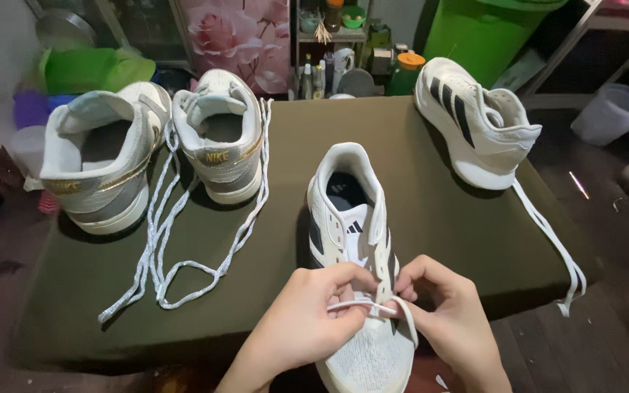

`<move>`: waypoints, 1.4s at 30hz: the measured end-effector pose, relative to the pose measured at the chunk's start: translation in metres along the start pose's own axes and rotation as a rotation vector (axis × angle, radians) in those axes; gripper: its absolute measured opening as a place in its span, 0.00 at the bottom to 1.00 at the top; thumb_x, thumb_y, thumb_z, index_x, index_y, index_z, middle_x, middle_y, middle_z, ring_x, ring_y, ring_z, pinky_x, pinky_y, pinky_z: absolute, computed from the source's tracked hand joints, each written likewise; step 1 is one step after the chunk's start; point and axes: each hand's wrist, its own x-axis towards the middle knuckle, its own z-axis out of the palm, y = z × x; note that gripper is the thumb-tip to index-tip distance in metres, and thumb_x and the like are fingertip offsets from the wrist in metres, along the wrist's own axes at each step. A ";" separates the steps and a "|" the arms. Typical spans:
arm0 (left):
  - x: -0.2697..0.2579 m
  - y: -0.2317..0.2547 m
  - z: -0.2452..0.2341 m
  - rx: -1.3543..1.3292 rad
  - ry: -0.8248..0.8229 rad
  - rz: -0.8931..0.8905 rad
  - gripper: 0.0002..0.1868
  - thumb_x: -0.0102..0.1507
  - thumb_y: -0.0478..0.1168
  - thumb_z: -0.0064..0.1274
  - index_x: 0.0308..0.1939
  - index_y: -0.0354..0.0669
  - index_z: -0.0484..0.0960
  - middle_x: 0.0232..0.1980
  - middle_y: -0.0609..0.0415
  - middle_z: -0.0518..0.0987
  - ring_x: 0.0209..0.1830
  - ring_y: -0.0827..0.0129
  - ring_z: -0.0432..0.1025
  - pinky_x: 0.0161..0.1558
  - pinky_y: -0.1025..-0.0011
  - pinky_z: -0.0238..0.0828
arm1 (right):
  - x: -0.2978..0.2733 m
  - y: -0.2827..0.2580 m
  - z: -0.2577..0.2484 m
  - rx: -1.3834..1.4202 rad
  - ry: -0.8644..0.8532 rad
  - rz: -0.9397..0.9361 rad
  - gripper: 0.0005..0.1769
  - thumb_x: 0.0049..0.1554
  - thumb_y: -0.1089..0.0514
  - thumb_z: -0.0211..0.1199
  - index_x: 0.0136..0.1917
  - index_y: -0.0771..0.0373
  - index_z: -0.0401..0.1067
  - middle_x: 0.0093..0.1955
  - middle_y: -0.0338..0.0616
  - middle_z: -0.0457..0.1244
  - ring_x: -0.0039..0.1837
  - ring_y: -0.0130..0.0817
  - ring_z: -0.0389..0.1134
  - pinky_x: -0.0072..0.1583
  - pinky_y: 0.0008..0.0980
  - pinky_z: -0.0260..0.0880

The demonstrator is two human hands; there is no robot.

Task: The person laces a white Adidas sneaker on a table, threading the laces through eyelets and tying a knot. Other shoes are present on the table, but only one shoe is actively laced in the clip.

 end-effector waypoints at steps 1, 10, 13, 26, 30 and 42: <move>0.000 0.000 0.001 -0.003 0.015 0.004 0.11 0.55 0.36 0.57 0.41 0.41 0.85 0.22 0.55 0.76 0.21 0.76 0.69 0.28 0.74 0.68 | -0.002 -0.001 -0.002 0.018 -0.013 -0.026 0.11 0.45 0.74 0.71 0.40 0.70 0.73 0.39 0.39 0.62 0.45 0.26 0.65 0.47 0.27 0.67; -0.001 -0.019 -0.003 -0.453 -0.014 -0.049 0.14 0.70 0.42 0.44 0.42 0.35 0.81 0.23 0.62 0.73 0.20 0.83 0.59 0.24 0.80 0.54 | -0.032 -0.032 -0.007 -0.522 -0.023 -0.466 0.13 0.54 0.68 0.63 0.53 0.64 0.78 0.54 0.44 0.66 0.55 0.32 0.70 0.54 0.29 0.72; -0.002 -0.025 -0.004 -0.506 -0.010 -0.061 0.19 0.72 0.45 0.37 0.41 0.35 0.80 0.22 0.61 0.72 0.19 0.82 0.56 0.23 0.80 0.51 | -0.030 -0.040 -0.001 -0.719 -0.188 -0.493 0.19 0.57 0.62 0.66 0.62 0.58 0.80 0.57 0.45 0.62 0.55 0.33 0.68 0.54 0.28 0.72; -0.005 0.005 0.014 -0.033 0.170 0.117 0.12 0.61 0.36 0.55 0.48 0.44 0.86 0.29 0.56 0.83 0.25 0.81 0.75 0.32 0.77 0.74 | -0.023 -0.049 -0.002 -0.577 -0.133 -0.362 0.20 0.50 0.73 0.55 0.54 0.64 0.75 0.58 0.43 0.69 0.52 0.34 0.73 0.51 0.29 0.74; -0.004 0.007 0.017 0.038 0.168 0.031 0.09 0.60 0.38 0.57 0.42 0.43 0.87 0.26 0.51 0.82 0.23 0.73 0.76 0.31 0.73 0.74 | -0.023 -0.042 -0.006 -0.560 -0.105 -0.362 0.20 0.50 0.74 0.54 0.53 0.63 0.76 0.57 0.42 0.73 0.51 0.32 0.73 0.50 0.27 0.74; -0.003 -0.009 0.022 0.041 0.334 0.140 0.07 0.67 0.38 0.49 0.42 0.36 0.75 0.24 0.48 0.80 0.23 0.68 0.78 0.28 0.69 0.73 | -0.026 -0.039 -0.005 -0.541 -0.113 -0.343 0.17 0.52 0.73 0.55 0.52 0.64 0.76 0.58 0.43 0.72 0.50 0.33 0.74 0.50 0.29 0.75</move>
